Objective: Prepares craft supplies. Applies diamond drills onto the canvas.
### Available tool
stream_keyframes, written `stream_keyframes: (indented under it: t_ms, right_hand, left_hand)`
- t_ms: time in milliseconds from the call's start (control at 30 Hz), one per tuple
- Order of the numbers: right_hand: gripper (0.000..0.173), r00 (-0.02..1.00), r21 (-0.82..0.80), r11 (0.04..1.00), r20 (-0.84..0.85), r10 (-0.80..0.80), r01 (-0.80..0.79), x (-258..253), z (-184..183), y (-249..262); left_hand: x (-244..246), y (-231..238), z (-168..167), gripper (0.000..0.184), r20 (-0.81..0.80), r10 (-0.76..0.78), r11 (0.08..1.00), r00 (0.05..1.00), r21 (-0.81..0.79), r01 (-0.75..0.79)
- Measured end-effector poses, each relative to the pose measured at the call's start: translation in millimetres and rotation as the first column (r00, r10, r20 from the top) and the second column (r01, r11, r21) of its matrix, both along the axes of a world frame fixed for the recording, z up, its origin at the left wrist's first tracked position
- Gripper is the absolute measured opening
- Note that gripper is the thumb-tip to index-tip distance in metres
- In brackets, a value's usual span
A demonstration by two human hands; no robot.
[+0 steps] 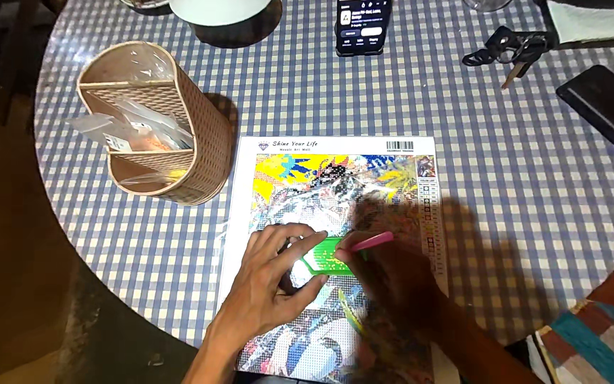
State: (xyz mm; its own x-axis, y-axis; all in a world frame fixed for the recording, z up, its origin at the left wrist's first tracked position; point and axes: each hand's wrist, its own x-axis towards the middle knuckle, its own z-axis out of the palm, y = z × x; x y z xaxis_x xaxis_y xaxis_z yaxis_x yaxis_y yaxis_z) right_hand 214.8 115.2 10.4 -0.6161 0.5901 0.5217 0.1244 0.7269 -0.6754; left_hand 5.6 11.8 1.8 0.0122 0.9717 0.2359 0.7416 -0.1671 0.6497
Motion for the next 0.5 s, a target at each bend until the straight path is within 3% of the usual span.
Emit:
stream_keyframes:
  t_ms: [300, 500]
  right_hand:
    - [0.020, 1.000, 0.026, 1.000, -0.002, -0.008, 0.008, 0.3, -0.9, 0.1]
    - [0.018, 0.998, -0.069, 0.997, -0.056, -0.039, 0.035, 6.2, 1.4, 3.2]
  left_hand:
    - [0.1, 0.0, -0.2, 0.049, 0.006, 0.002, 1.000, 1.000, -0.002, -0.002]
    - [-0.1, 0.2, -0.1, 0.050, 0.006, -0.002, 1.000, 1.000, -0.002, 0.002]
